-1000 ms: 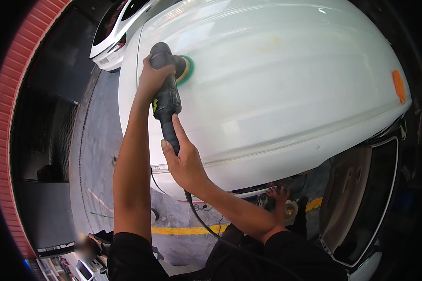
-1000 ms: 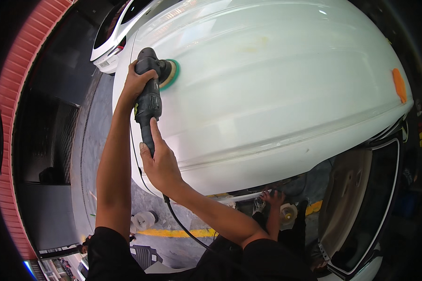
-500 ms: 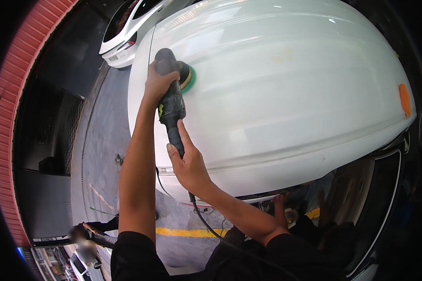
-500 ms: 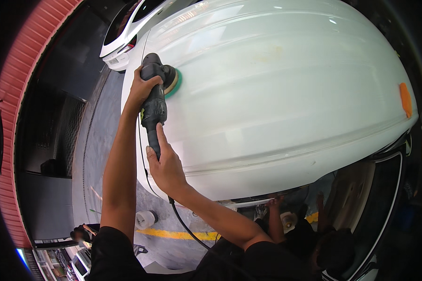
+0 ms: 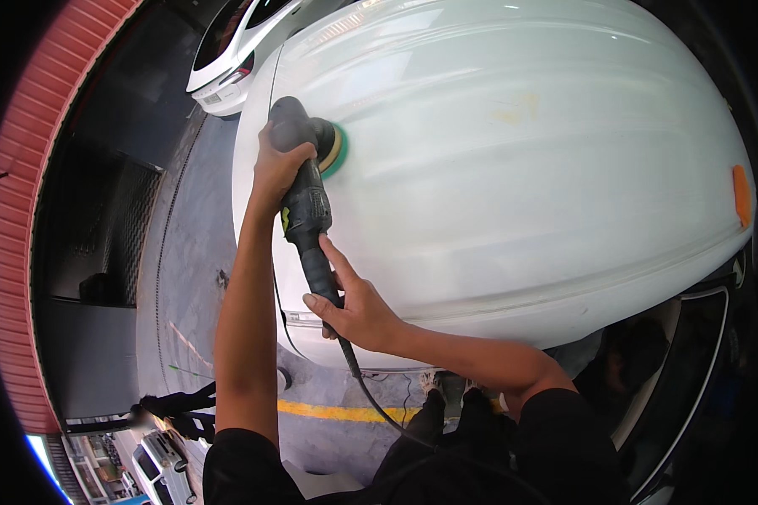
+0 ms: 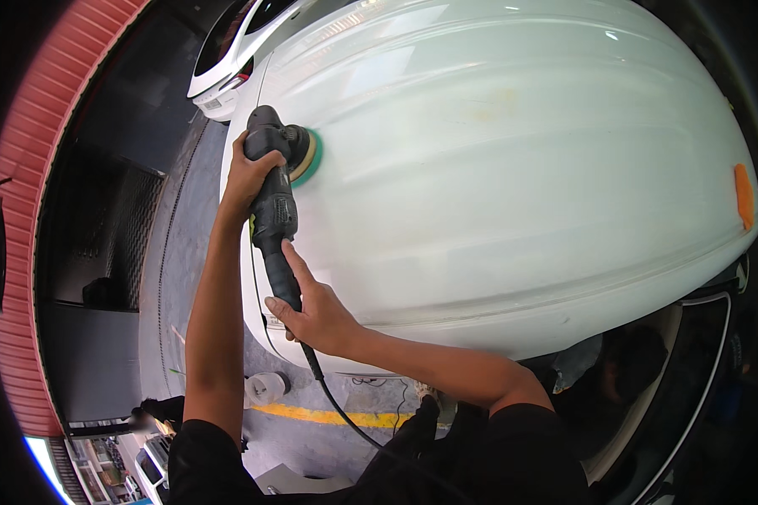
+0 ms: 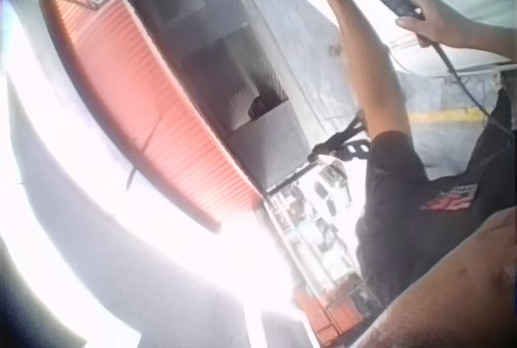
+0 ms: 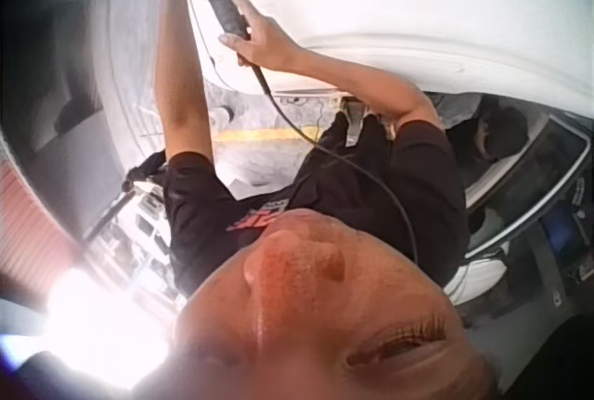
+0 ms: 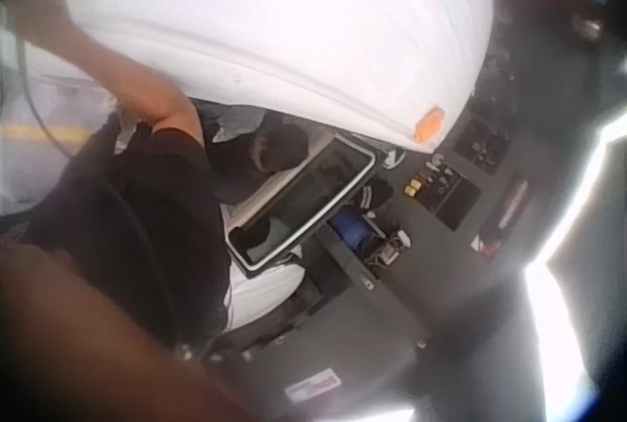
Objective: The person uses a rotary polisher with a green pad to buff the white hood of a car. They move the tool in overlapping passes across the hood surface, occasionally using the left hand to stabilize the tool or feel the surface. The task continues without stopping until the end of the clip.
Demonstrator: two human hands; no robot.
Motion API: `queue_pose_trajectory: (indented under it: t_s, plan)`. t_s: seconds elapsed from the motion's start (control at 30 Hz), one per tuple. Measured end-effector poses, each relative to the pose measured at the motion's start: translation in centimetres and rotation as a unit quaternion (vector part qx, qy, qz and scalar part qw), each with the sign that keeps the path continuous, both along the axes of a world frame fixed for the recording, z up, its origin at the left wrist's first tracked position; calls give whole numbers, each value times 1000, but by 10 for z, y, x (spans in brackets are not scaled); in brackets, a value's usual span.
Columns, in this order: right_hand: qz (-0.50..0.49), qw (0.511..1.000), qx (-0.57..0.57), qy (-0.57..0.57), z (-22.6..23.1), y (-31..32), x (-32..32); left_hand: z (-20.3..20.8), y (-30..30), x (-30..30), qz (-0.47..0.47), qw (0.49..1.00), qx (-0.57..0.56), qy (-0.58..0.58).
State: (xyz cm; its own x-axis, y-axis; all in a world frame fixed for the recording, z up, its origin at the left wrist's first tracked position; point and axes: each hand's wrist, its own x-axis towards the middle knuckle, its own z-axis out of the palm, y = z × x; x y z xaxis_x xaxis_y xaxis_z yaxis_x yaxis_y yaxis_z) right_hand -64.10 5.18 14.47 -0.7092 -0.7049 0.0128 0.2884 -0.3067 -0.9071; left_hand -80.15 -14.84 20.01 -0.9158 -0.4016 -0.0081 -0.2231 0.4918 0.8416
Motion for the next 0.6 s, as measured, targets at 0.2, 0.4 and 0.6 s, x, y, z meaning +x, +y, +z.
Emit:
queue_pose_trajectory:
  t_s: [0.2, 0.4, 0.6]
  plan:
    - [55, 997, -57, 14, -33, 9, -14, 3, 18, 7, 21, 1000, -5, -15]
    - [109, 990, -84, -29, -37, -4, -5, 1, 4, 16, 18, 1000, -5, -13]
    - [52, 993, -108, -22, -30, 14, -16, 12, 38, 0, 5, 999, -7, -37]
